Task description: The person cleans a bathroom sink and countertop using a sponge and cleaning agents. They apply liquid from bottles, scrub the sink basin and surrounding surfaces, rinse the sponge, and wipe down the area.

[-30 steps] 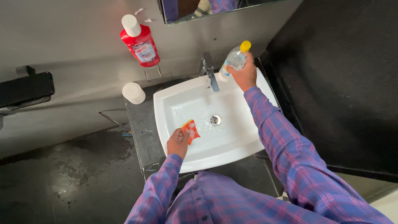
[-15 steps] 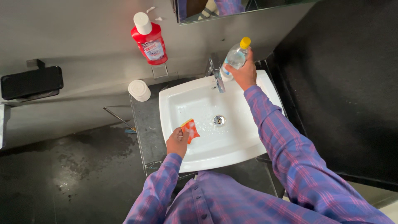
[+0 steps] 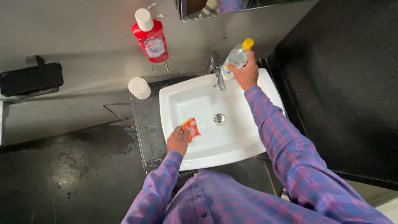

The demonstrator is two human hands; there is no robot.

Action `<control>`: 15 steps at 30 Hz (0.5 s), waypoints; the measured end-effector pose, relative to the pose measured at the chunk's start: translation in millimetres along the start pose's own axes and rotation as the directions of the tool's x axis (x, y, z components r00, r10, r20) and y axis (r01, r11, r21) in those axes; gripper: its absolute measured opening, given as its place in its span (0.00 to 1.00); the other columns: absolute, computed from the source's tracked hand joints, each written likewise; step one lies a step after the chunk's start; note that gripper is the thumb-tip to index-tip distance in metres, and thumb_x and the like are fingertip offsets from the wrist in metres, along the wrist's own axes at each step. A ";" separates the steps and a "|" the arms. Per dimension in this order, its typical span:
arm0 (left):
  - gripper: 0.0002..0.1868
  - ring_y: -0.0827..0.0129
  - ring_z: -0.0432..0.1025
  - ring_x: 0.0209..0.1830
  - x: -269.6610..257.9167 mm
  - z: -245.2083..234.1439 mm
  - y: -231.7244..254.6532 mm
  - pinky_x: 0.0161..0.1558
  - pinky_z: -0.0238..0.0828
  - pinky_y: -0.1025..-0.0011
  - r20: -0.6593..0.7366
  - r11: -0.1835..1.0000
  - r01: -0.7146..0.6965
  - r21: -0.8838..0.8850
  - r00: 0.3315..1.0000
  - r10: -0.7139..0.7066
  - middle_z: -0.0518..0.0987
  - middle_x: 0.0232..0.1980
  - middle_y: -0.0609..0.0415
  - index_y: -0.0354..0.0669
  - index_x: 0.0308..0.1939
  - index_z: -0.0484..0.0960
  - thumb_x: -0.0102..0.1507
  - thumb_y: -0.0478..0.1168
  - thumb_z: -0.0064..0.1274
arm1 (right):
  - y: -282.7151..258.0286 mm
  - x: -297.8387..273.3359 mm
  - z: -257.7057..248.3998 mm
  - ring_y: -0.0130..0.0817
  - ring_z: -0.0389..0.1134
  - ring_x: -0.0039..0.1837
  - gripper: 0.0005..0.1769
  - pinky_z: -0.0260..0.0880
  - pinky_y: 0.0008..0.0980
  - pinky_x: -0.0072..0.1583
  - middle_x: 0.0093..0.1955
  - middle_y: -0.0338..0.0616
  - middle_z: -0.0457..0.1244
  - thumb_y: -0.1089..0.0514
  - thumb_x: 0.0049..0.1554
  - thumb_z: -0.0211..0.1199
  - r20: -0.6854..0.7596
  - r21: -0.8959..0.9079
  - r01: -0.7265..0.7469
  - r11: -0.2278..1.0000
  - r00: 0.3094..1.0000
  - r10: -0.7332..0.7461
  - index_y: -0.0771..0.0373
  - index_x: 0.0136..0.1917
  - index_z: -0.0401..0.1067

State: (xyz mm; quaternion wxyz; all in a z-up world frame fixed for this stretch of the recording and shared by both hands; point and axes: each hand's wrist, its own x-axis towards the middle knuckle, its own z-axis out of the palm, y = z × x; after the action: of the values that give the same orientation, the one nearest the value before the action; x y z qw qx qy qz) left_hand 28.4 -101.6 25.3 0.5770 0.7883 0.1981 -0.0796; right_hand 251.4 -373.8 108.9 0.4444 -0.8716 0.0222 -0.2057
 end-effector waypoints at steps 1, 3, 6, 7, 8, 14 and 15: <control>0.18 0.69 0.80 0.38 0.5 -0.6 -1.7 0.44 0.76 0.70 -0.004 1.000 -0.007 0.003 1.000 0.007 0.85 0.40 0.52 0.39 0.49 0.81 0.63 0.48 0.56 | 1.1 0.3 -0.1 0.45 0.71 0.65 0.40 0.70 0.40 0.65 0.64 0.50 0.67 0.48 0.49 0.80 -0.014 -0.002 -0.002 1.000 1.000 0.002 0.60 0.68 0.62; 0.18 0.68 0.80 0.37 0.4 -1.7 -6.3 0.43 0.76 0.70 -0.002 0.999 0.000 -0.041 1.000 0.000 0.85 0.40 0.51 0.38 0.49 0.81 0.63 0.48 0.56 | 5.3 0.4 -3.7 0.45 0.71 0.65 0.39 0.70 0.40 0.65 0.64 0.50 0.67 0.49 0.49 0.80 -0.044 -0.008 -0.008 1.000 0.999 0.008 0.60 0.67 0.63; 0.18 0.69 0.80 0.37 2.1 -2.0 -13.2 0.43 0.76 0.70 -0.017 1.000 -0.014 -0.018 1.000 0.013 0.85 0.39 0.52 0.38 0.48 0.81 0.63 0.48 0.57 | 14.9 2.2 -15.7 0.46 0.70 0.66 0.40 0.69 0.40 0.66 0.65 0.51 0.66 0.50 0.50 0.80 -0.137 0.014 0.025 1.000 0.990 -0.023 0.61 0.68 0.62; 0.18 0.69 0.80 0.37 2.5 -1.7 -15.4 0.44 0.76 0.70 -0.018 1.000 -0.023 0.007 1.000 0.023 0.85 0.39 0.52 0.39 0.48 0.81 0.63 0.48 0.57 | 19.0 1.9 -23.5 0.47 0.69 0.67 0.40 0.69 0.41 0.66 0.65 0.51 0.66 0.51 0.51 0.81 -0.156 -0.001 0.050 0.999 0.986 -0.050 0.61 0.68 0.62; 0.18 0.69 0.80 0.37 3.1 -1.1 -17.1 0.44 0.76 0.70 -0.022 0.999 -0.036 0.019 0.999 0.037 0.85 0.39 0.52 0.39 0.48 0.81 0.63 0.49 0.57 | 22.9 3.0 -31.7 0.48 0.69 0.67 0.40 0.68 0.41 0.67 0.66 0.52 0.66 0.51 0.51 0.81 -0.174 -0.017 0.075 0.997 0.982 -0.077 0.62 0.68 0.62; 0.18 0.68 0.80 0.38 6.8 14.9 -15.2 0.45 0.75 0.70 0.028 0.993 -0.085 0.081 0.996 0.083 0.86 0.40 0.51 0.39 0.47 0.83 0.63 0.49 0.58 | 46.9 -16.4 -114.6 0.52 0.69 0.69 0.42 0.69 0.43 0.69 0.67 0.56 0.66 0.54 0.53 0.81 -0.264 -0.121 0.126 0.985 0.952 -0.155 0.62 0.71 0.58; 0.18 0.68 0.80 0.38 5.1 17.0 -12.5 0.45 0.75 0.70 0.042 0.991 -0.097 0.094 0.995 0.094 0.85 0.40 0.51 0.38 0.47 0.82 0.63 0.50 0.58 | 47.9 -24.6 -130.9 0.53 0.69 0.69 0.42 0.69 0.44 0.68 0.67 0.56 0.66 0.54 0.54 0.81 -0.278 -0.155 0.108 0.982 0.949 -0.149 0.61 0.71 0.58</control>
State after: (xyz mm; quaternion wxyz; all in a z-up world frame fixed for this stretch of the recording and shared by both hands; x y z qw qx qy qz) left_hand 29.7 -113.2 7.0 0.5452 0.8221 0.1453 -0.0759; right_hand 186.3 -497.5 131.1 0.3607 -0.8606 0.0439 -0.3568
